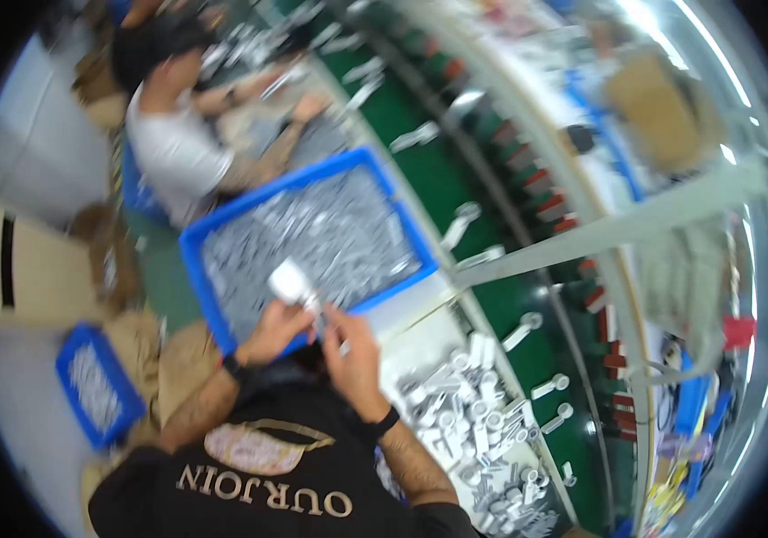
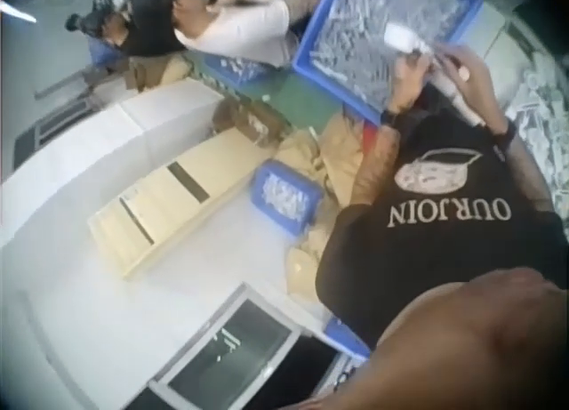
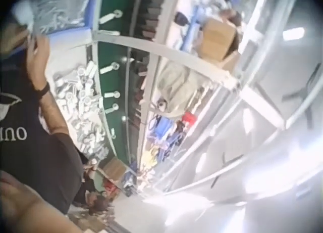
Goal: The person gathers white handheld fans from a blue bin and places them on the table. They pick up a fan, insert a grey plastic strip into the handle by hand, and set the assembled fan down on the table.
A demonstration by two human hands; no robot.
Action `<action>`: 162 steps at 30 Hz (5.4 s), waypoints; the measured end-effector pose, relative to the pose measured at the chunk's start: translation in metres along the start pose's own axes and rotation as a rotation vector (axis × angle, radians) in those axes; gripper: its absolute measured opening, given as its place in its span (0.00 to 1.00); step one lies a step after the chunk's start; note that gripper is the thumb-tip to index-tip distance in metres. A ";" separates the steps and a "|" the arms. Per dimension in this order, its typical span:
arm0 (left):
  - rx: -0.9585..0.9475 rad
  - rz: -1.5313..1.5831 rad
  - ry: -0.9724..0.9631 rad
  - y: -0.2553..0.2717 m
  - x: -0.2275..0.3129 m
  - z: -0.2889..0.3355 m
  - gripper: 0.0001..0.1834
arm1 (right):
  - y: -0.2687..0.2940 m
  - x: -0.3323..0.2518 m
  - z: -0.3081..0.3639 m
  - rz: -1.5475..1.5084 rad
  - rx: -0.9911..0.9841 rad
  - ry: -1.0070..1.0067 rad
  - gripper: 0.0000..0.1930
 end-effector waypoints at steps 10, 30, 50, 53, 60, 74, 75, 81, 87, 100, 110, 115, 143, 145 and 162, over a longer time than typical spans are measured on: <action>-0.044 0.095 0.030 -0.004 0.000 0.002 0.24 | -0.004 -0.011 -0.003 -0.036 -0.058 0.046 0.20; 0.079 0.084 0.007 -0.006 -0.012 0.001 0.20 | -0.012 0.011 0.011 0.142 -0.089 0.063 0.28; -0.385 -0.515 0.279 -0.113 -0.089 -0.048 0.15 | 0.081 0.118 0.063 -0.324 0.120 -0.443 0.22; -0.440 -0.457 0.151 -0.160 -0.130 -0.075 0.25 | 0.124 0.125 0.094 0.157 0.150 -0.463 0.23; -0.372 -0.775 0.152 -0.186 -0.144 -0.104 0.35 | 0.219 0.325 0.075 0.737 0.110 -0.440 0.22; -0.588 -1.178 -0.351 -0.283 -0.249 -0.058 0.34 | 0.329 0.423 -0.031 0.784 0.187 -0.478 0.33; -0.569 -1.188 -0.344 -0.278 -0.247 -0.060 0.34 | 0.323 0.393 -0.013 0.686 0.249 -0.501 0.27; -0.579 -0.883 -0.054 -0.300 -0.223 -0.088 0.37 | 0.342 0.173 0.120 0.222 0.379 -0.846 0.17; -0.643 -0.671 -0.110 -0.313 -0.247 -0.063 0.33 | 0.355 0.125 0.215 0.226 0.584 -0.898 0.16; -0.120 -0.216 0.600 -0.115 -0.191 -0.045 0.33 | 0.100 0.161 -0.041 0.082 -0.041 -0.289 0.10; 0.293 0.553 0.554 0.084 -0.103 0.108 0.24 | -0.106 0.276 -0.079 0.712 -0.418 0.031 0.06; -0.127 0.719 0.521 0.042 -0.062 0.081 0.28 | -0.055 0.185 -0.078 0.540 -0.179 -0.121 0.07; -0.023 0.055 0.095 -0.092 -0.017 0.038 0.23 | 0.086 0.012 0.062 -0.258 0.027 -0.202 0.18; -0.147 0.507 0.134 -0.091 -0.040 0.035 0.22 | 0.086 0.019 0.063 -0.295 0.036 -0.212 0.17; 0.064 0.337 0.161 -0.077 -0.020 0.035 0.19 | 0.059 0.035 0.053 -0.418 0.027 -0.183 0.10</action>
Point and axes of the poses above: each hand's wrist, its own z-axis away from the middle knuckle, its own y-axis out of the back of the hand, x = y × z, the point moved 8 cm from there along -z, towards the middle knuckle, and after that the axes turned 1 degree about -z, right-handed, at the moved point
